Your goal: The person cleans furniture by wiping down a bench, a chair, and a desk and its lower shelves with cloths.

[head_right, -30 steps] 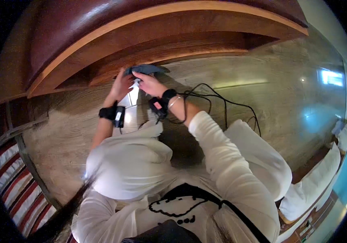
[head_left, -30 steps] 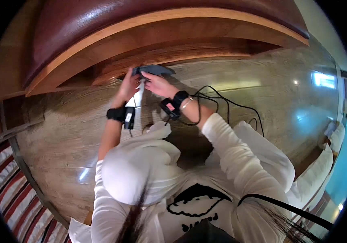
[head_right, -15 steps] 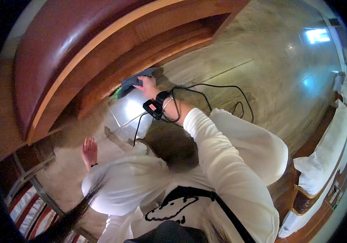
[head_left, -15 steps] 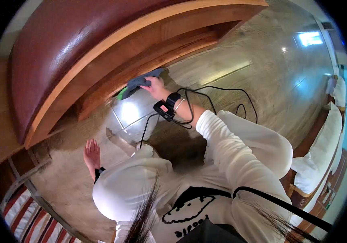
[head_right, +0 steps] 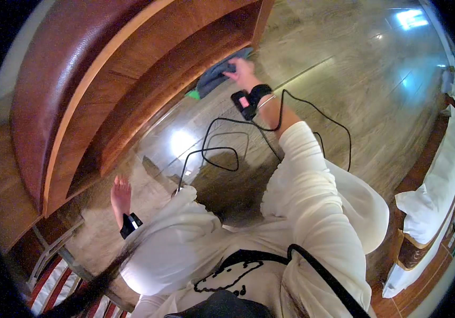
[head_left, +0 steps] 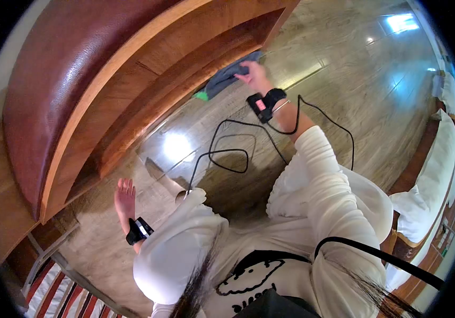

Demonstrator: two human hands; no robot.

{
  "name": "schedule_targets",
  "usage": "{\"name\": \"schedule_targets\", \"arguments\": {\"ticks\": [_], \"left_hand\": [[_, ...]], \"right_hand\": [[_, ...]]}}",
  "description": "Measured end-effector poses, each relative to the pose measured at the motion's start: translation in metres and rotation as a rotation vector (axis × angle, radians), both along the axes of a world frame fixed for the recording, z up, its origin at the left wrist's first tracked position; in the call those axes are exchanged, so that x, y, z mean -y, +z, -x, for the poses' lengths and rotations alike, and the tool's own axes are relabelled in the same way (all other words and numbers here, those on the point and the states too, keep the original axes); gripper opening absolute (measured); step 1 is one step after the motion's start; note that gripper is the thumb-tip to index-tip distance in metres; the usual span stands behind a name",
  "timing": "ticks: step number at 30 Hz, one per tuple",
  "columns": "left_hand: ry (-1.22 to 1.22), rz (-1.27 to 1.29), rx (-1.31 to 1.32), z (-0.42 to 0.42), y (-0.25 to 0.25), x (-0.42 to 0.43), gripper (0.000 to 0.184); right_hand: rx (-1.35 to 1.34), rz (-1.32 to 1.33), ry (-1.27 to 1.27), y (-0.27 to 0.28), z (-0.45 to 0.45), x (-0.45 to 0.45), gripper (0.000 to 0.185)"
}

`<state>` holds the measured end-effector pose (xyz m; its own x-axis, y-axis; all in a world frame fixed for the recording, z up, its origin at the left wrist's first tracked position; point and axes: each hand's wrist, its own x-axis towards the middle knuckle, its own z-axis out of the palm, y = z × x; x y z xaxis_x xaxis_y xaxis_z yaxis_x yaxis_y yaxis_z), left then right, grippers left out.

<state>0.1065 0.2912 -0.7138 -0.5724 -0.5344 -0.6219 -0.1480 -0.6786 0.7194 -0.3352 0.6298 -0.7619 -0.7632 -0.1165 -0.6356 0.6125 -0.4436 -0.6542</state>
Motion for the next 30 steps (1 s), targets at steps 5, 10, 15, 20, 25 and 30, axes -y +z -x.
{"name": "schedule_targets", "arguments": {"ticks": [5,10,15,20,25,30], "left_hand": [[-0.221,0.079,0.091,0.017,0.004,-0.003,0.043],[-0.31,0.152,0.12,0.017,0.008,-0.017,0.049],[-0.329,0.152,0.133,0.02,-0.008,-0.019,0.048],[-0.449,0.096,0.0,0.046,-0.033,-0.036,0.047],[-0.39,0.002,-0.194,0.079,0.001,-0.08,0.075],[-0.221,-0.09,-0.112,0.071,0.015,-0.088,0.108]], "right_hand": [[-0.096,-0.038,-0.043,-0.021,0.051,-0.044,0.02],[-0.101,-0.102,-0.113,-0.026,0.037,-0.031,0.018],[-0.073,-0.095,0.015,-0.022,-0.015,0.011,0.03],[0.041,0.191,0.226,-0.03,-0.095,0.073,0.02],[0.113,0.272,0.439,0.012,-0.16,0.114,0.021],[0.324,0.357,0.772,0.023,-0.235,0.151,0.018]]}}
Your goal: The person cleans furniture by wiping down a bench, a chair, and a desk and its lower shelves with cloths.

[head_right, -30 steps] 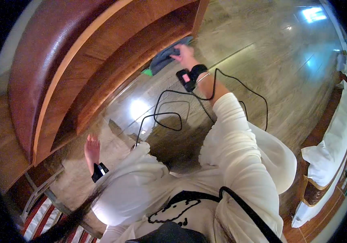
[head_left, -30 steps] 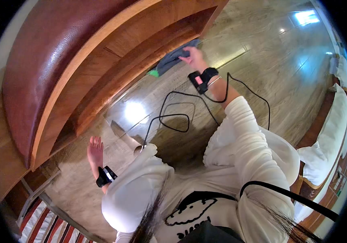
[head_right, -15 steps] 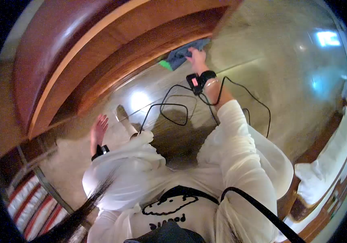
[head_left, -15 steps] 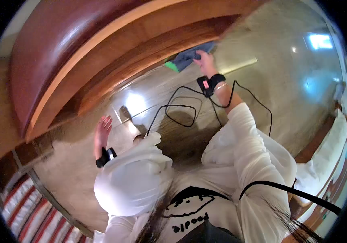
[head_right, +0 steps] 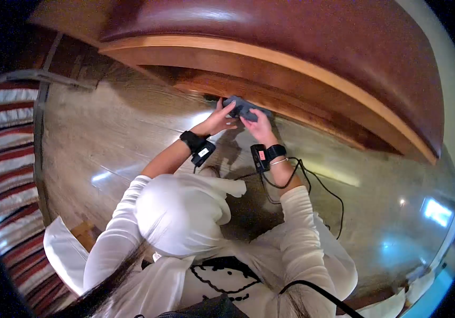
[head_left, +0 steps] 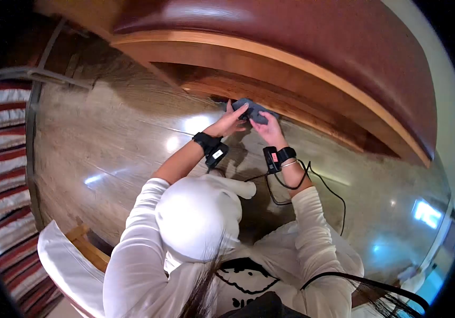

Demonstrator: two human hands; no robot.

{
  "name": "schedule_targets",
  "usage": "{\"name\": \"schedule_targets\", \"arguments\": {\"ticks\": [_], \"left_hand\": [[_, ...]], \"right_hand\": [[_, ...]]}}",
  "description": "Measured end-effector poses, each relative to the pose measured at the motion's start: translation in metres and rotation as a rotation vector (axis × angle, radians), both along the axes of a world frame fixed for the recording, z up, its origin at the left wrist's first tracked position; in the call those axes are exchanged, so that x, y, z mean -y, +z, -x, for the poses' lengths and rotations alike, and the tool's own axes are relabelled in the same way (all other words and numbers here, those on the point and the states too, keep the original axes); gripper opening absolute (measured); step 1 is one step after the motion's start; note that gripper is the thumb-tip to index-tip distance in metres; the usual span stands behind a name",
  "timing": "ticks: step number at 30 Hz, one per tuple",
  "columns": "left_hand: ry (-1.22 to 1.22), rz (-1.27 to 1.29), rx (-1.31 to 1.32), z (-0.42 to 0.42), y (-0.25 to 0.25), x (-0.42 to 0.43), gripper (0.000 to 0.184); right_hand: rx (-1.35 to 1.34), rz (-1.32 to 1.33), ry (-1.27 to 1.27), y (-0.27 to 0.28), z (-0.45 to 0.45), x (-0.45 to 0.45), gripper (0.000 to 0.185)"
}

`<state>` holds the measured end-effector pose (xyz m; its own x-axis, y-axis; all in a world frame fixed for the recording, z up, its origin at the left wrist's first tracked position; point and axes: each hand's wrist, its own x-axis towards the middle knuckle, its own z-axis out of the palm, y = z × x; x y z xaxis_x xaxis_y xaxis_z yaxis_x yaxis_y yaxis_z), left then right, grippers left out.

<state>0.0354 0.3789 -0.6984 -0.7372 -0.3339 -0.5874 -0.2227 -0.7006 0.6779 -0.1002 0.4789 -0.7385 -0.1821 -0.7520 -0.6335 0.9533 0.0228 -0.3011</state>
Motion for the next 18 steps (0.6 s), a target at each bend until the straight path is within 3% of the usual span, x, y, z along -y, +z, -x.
{"name": "schedule_targets", "arguments": {"ticks": [2,4,6,7,8,10,12,13,14,16,18], "left_hand": [[0.238,-0.031,-0.099,0.016,0.01,-0.014,0.106],[0.357,-0.032,-0.032,0.016,0.007,-0.016,0.106],[0.677,0.049,0.073,0.014,-0.002,-0.017,0.097],[0.758,-0.05,0.063,0.013,0.008,-0.013,0.067],[0.65,-0.321,-0.073,0.003,0.017,-0.004,0.034],[0.733,-0.493,-0.091,-0.009,-0.006,0.009,0.02],[0.844,-0.242,-0.081,-0.027,-0.045,0.018,0.024],[1.077,-0.286,-0.163,-0.024,-0.026,0.014,0.022],[0.966,0.402,0.16,-0.037,-0.027,0.013,0.039],[1.278,0.211,-0.035,-0.047,0.045,0.026,0.063],[1.202,0.698,0.027,-0.065,0.078,0.036,0.079]], "right_hand": [[-0.034,0.056,0.044,0.006,-0.001,-0.001,0.018],[-0.028,0.112,0.258,0.02,-0.009,0.004,0.019],[-0.076,0.118,0.33,0.041,-0.02,0.011,0.021],[-0.037,0.132,0.36,0.056,-0.027,0.014,0.021],[0.001,0.152,0.391,0.07,-0.032,0.019,0.022],[0.007,0.166,0.477,0.061,-0.037,0.027,0.017],[-0.051,0.207,0.411,0.084,-0.055,0.022,0.025],[-0.119,0.16,0.45,0.118,-0.06,0.019,0.036],[-0.16,0.151,0.564,0.118,-0.052,0.011,0.043],[-0.215,0.286,0.774,0.123,-0.024,-0.011,0.04],[-0.301,0.204,0.863,0.144,0.009,-0.035,0.04]]}}
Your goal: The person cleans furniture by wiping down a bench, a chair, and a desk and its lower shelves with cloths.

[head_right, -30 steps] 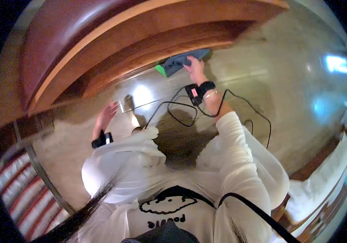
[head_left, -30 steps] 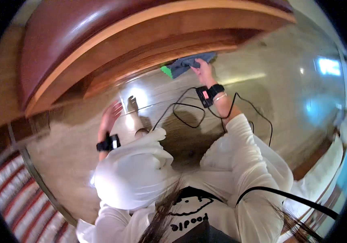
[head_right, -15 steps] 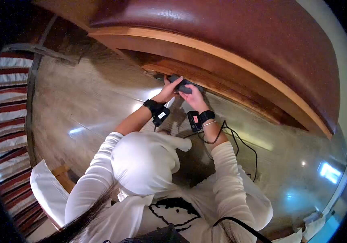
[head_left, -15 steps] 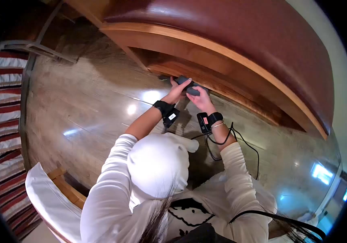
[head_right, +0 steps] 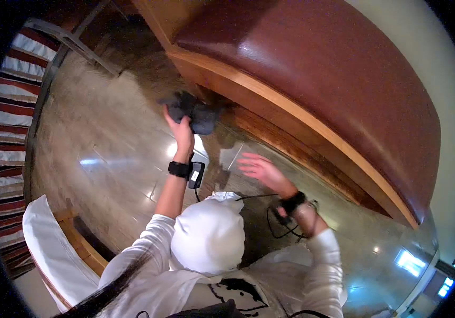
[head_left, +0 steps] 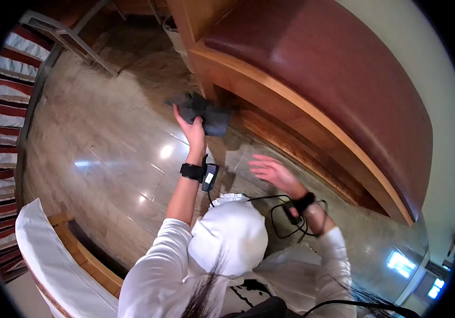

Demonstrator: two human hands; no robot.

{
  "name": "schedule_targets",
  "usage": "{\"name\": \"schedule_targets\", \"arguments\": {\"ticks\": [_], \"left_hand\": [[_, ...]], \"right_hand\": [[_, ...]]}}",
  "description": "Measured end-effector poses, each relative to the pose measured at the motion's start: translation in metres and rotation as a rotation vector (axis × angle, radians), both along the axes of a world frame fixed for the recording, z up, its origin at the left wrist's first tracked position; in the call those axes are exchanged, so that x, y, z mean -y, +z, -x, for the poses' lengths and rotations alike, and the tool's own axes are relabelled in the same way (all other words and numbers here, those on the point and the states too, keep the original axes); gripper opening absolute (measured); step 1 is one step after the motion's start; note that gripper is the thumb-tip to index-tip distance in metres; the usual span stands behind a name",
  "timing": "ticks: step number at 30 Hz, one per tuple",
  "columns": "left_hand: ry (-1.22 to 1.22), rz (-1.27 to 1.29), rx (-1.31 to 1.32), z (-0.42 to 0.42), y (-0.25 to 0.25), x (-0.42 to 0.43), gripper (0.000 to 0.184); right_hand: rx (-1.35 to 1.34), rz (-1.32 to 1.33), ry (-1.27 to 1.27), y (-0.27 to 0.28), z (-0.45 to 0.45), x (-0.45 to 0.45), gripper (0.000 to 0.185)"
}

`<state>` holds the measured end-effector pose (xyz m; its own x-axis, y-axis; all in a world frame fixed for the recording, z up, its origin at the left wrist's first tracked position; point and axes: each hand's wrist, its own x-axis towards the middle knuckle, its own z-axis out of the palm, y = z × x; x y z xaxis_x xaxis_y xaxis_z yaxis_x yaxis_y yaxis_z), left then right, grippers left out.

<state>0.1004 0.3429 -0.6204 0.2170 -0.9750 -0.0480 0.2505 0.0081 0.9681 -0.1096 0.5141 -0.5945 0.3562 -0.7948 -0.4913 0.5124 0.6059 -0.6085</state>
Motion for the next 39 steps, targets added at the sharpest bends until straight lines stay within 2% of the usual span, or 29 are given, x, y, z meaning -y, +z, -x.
{"name": "schedule_targets", "arguments": {"ticks": [2,3,5,6,8,12,14,18,20,21,23,24,26,29,32,36,38,39], "left_hand": [[0.071,0.321,0.287,0.005,0.08,-0.003,0.077],[0.072,0.33,0.29,0.007,0.094,0.003,0.077],[0.096,0.568,0.531,0.018,0.106,0.021,0.079],[0.095,0.574,0.53,0.029,0.107,0.029,0.079],[-0.003,0.512,0.873,0.051,0.106,0.043,0.077],[-0.042,0.461,0.888,0.057,0.079,0.041,0.076],[-0.064,0.574,1.184,0.05,0.053,0.044,0.075],[-0.153,0.501,1.144,0.045,-0.002,0.039,0.075],[-0.27,0.286,1.021,0.045,-0.024,0.033,0.077],[-0.275,0.279,1.012,0.046,-0.021,0.029,0.077],[-0.42,0.027,0.978,0.046,-0.017,0.023,0.085],[-0.426,0.023,0.969,0.047,-0.041,0.024,0.085],[-0.32,0.077,1.113,0.05,-0.11,0.026,0.094],[-0.332,0.093,1.117,0.05,-0.139,0.021,0.096],[-0.285,0.119,1.132,0.058,-0.139,0.013,0.095],[-0.35,-0.021,0.943,0.05,-0.141,0.011,0.092],[-0.361,0.131,0.7,0.032,-0.142,0.018,0.093],[-0.248,0.178,0.65,0.018,-0.178,0.028,0.087]], "right_hand": [[-0.072,-0.023,-0.018,0.021,0.031,-0.026,0.039],[-0.105,-0.049,-0.051,0.033,0.043,-0.036,0.038],[-0.177,-0.138,-0.104,0.041,0.066,-0.053,0.037],[-0.107,-0.139,-0.174,0.039,0.077,-0.061,0.035],[-0.152,-0.148,-0.259,0.053,0.085,-0.069,0.035],[-0.161,-0.137,-0.339,0.063,0.091,-0.08,0.034],[-0.228,-0.149,-0.285,0.063,0.091,-0.084,0.033],[-0.25,-0.158,-0.283,0.064,0.092,-0.09,0.032],[-0.26,-0.159,-0.319,0.062,0.093,-0.094,0.031],[-0.269,-0.168,-0.32,0.06,0.094,-0.096,0.031],[-0.263,-0.219,-0.337,0.055,0.095,-0.102,0.03],[-0.271,-0.226,-0.341,0.053,0.096,-0.103,0.03],[-0.276,-0.226,-0.361,0.051,0.098,-0.108,0.03],[-0.303,-0.24,-0.364,0.052,0.098,-0.11,0.029],[-0.331,-0.264,-0.364,0.053,0.101,-0.116,0.029],[-0.328,-0.255,-0.361,0.052,0.108,-0.123,0.03],[-0.386,-0.257,-0.391,0.053,0.11,-0.123,0.029],[-0.381,-0.239,-0.389,0.051,0.113,-0.124,0.029]]}}
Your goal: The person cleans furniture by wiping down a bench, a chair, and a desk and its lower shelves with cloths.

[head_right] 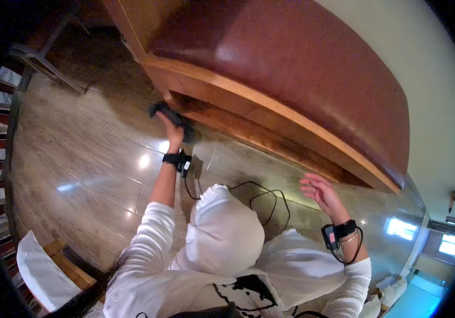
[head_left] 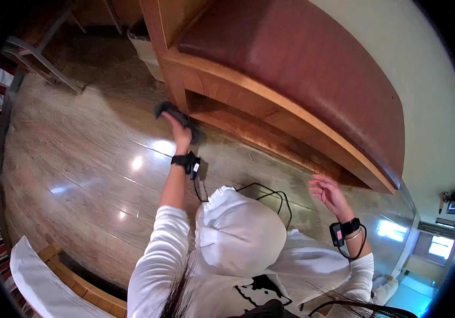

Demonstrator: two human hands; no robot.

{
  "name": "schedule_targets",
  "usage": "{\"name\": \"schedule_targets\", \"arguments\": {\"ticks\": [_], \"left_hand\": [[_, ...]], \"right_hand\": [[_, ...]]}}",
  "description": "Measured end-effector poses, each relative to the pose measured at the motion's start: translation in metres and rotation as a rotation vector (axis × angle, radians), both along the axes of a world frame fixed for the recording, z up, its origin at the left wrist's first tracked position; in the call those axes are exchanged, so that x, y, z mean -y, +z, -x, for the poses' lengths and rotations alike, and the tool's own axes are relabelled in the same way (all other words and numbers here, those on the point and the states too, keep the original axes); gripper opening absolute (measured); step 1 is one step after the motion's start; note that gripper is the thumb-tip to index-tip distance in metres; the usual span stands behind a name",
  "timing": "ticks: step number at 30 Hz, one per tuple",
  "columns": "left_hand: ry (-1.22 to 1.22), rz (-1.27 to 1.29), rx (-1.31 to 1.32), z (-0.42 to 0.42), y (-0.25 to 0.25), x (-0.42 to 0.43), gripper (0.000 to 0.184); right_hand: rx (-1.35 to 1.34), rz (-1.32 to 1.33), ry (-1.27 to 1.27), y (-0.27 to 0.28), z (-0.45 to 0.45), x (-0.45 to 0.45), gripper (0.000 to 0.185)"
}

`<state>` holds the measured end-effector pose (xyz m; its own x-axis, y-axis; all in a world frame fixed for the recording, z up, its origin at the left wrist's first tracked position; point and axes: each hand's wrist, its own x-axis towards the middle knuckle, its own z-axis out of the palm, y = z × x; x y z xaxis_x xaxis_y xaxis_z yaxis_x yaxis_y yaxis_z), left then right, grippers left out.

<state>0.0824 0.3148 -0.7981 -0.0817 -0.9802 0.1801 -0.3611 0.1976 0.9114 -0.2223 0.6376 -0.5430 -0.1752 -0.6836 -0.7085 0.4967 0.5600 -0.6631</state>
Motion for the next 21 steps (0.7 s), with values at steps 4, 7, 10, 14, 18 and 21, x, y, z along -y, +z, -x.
{"name": "schedule_targets", "arguments": {"ticks": [4,7,10,14,18,21], "left_hand": [[0.274,-0.632,-0.816,-0.061,0.063,0.015,0.063],[-0.055,-0.238,-0.962,-0.074,0.14,0.015,0.04],[-0.033,0.24,-0.521,-0.04,0.219,-0.005,0.055],[-0.509,0.667,0.192,0.023,0.232,-0.025,0.072],[-1.323,0.571,0.336,0.123,0.296,-0.055,0.061],[-1.595,0.575,0.194,0.192,0.328,-0.091,0.068]], "right_hand": [[0.048,0.007,-0.066,-0.009,0.007,-0.009,0.03],[0.047,-0.001,-0.067,-0.029,0.01,-0.012,0.03],[-0.09,0.08,0.23,-0.013,0.003,0.007,0.034],[-0.409,0.345,0.603,0.033,0.008,0.056,0.079],[-0.638,0.798,0.373,0.042,-0.013,0.076,0.081],[-0.615,0.897,0.037,0.041,-0.014,0.061,0.065]]}}
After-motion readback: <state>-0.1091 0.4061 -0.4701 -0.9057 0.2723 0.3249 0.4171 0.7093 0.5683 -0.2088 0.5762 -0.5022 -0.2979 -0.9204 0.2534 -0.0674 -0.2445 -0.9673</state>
